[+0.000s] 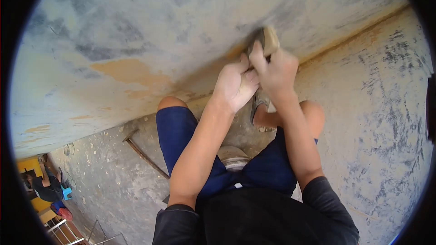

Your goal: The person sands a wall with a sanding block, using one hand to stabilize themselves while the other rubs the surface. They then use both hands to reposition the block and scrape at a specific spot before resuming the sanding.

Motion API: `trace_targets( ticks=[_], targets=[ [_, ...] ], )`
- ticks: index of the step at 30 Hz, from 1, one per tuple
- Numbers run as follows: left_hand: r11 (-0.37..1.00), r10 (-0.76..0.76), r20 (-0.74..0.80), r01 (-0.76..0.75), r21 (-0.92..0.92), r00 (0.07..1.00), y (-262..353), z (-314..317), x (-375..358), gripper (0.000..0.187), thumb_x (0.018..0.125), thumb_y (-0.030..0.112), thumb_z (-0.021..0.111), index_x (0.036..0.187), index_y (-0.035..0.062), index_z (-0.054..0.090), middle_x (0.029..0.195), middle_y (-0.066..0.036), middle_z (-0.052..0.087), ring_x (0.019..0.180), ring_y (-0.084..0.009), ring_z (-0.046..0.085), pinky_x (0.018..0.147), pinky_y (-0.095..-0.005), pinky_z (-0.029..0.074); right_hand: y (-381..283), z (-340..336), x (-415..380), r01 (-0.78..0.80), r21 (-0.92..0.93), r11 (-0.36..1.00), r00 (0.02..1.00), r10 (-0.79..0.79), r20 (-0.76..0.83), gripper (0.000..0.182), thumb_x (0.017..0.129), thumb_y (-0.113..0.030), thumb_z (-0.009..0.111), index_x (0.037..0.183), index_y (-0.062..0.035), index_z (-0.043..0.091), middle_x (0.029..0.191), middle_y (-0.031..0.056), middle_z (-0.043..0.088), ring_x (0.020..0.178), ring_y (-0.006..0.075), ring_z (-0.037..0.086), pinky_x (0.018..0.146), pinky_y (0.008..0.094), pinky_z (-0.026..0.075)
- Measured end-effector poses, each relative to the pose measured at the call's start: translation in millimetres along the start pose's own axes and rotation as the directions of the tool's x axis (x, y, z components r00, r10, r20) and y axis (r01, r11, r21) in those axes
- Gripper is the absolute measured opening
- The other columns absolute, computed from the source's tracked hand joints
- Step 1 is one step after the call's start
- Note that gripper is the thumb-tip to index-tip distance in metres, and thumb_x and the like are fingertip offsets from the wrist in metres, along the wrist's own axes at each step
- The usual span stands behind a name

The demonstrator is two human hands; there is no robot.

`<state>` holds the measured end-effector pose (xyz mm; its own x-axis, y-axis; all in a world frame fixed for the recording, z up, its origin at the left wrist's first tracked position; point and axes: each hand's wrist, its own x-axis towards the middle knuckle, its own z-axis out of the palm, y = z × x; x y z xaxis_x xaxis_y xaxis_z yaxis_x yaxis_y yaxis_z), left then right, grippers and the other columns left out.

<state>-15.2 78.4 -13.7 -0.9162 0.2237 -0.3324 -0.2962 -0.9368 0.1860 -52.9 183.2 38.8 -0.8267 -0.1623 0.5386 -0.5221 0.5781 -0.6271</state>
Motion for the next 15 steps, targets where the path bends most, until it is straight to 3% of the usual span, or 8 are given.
trace_targets(
  ticks=[2, 4, 7, 9, 11, 13, 14, 15],
  targets=[
    [0.993, -0.028, 0.218, 0.052, -0.103, 0.976, 5.5, 6.2, 0.6, 0.012, 0.098, 0.004, 0.043, 0.095, -0.0006, 0.053, 0.077, -0.004, 0.049, 0.067, -0.0154, 0.046, 0.063, -0.0298, 0.04, -1.8, 3.5, -0.1, -0.13, 0.12, 0.984, 0.99, 0.122, 0.073, 0.027, 0.085, -0.019, 0.072, 0.07, -0.0001, 0.06, 0.058, 0.016, 0.058, 0.052, 0.0331, 0.06, 0.054, 0.0402, 0.05],
    [0.999, -0.012, 0.082, 0.015, -0.04, 0.997, 2.9, -28.5, 13.3, 0.011, 0.097, 0.004, 0.042, 0.096, -0.0001, 0.053, 0.078, -0.005, 0.049, 0.066, -0.0149, 0.044, 0.063, -0.0296, 0.04, 30.4, 29.9, -20.0, 0.075, 0.012, 0.997, 0.997, -0.076, 0.024, 0.027, 0.083, -0.02, 0.073, 0.07, -0.0002, 0.06, 0.059, 0.0158, 0.058, 0.053, 0.0325, 0.061, 0.053, 0.0391, 0.05],
    [1.0, -0.019, -0.18, 0.015, -0.025, 0.984, 3.5, -40.4, 12.4, 0.013, 0.102, 0.004, 0.035, 0.106, 0.0056, 0.047, 0.078, -0.003, 0.048, 0.063, -0.0123, 0.042, 0.059, -0.0287, 0.039, 42.7, 38.2, -34.6, 0.086, -0.063, 0.994, 0.992, -0.08, 0.099, 0.027, 0.081, -0.021, 0.075, 0.071, 0.0001, 0.061, 0.06, 0.0156, 0.059, 0.053, 0.0329, 0.061, 0.053, 0.0391, 0.049],
    [1.0, -0.002, -0.099, 0.0, -0.011, 0.995, 3.4, -22.5, 12.4, 0.013, 0.102, 0.005, 0.035, 0.108, 0.0051, 0.047, 0.079, -0.003, 0.049, 0.063, -0.0125, 0.042, 0.059, -0.0287, 0.039, 35.5, 31.9, -18.8, 0.153, -0.137, 0.979, 0.981, -0.133, 0.142, 0.027, 0.081, -0.022, 0.075, 0.072, 0.0005, 0.062, 0.061, 0.0159, 0.059, 0.053, 0.033, 0.061, 0.053, 0.0392, 0.049],
    [1.0, 0.005, -0.055, -0.006, -0.02, 0.998, 4.6, -3.6, 3.6, 0.013, 0.103, 0.006, 0.035, 0.109, 0.0045, 0.047, 0.081, -0.004, 0.049, 0.064, -0.0127, 0.043, 0.059, -0.0286, 0.04, 11.1, 10.5, -7.0, 0.073, -0.015, 0.997, 0.997, -0.073, -0.033, 0.026, 0.081, -0.02, 0.075, 0.073, 0.0013, 0.062, 0.062, 0.0164, 0.059, 0.053, 0.032, 0.061, 0.051, 0.0393, 0.048],
    [0.994, -0.006, 0.251, 0.033, -0.105, 0.968, 8.7, 11.5, 1.8, 0.015, 0.099, 0.006, 0.042, 0.106, -0.0015, 0.053, 0.085, -0.007, 0.052, 0.067, -0.0154, 0.045, 0.063, -0.0301, 0.041, -2.7, 5.3, 2.6, 0.079, 0.059, 0.995, 0.993, -0.074, -0.087, 0.026, 0.081, -0.02, 0.075, 0.073, 0.001, 0.062, 0.062, 0.0162, 0.06, 0.053, 0.0314, 0.061, 0.05, 0.0391, 0.048],
    [0.994, -0.005, 0.249, 0.033, -0.108, 0.968, 5.0, 8.3, -0.3, 0.015, 0.099, 0.006, 0.042, 0.106, -0.0015, 0.053, 0.085, -0.007, 0.052, 0.067, -0.0154, 0.045, 0.063, -0.0301, 0.041, -6.5, 4.6, 6.8, 0.102, 0.131, 0.986, 0.985, -0.081, -0.155, 0.025, 0.081, -0.019, 0.075, 0.073, 0.0007, 0.062, 0.062, 0.0161, 0.06, 0.053, 0.0309, 0.062, 0.05, 0.0389, 0.048],
    [0.998, 0.031, 0.081, -0.025, -0.065, 0.996, 1.7, 2.5, 1.0, 0.016, 0.099, 0.006, 0.042, 0.108, -0.0021, 0.052, 0.086, -0.007, 0.053, 0.067, -0.0157, 0.046, 0.062, -0.0299, 0.041, 5.4, 14.1, -2.3, 0.07, 0.076, 0.995, 0.993, -0.062, -0.099, 0.025, 0.083, -0.02, 0.074, 0.072, -0.0007, 0.061, 0.062, 0.0156, 0.06, 0.053, 0.0316, 0.061, 0.05, 0.0393, 0.048]
  ],
)
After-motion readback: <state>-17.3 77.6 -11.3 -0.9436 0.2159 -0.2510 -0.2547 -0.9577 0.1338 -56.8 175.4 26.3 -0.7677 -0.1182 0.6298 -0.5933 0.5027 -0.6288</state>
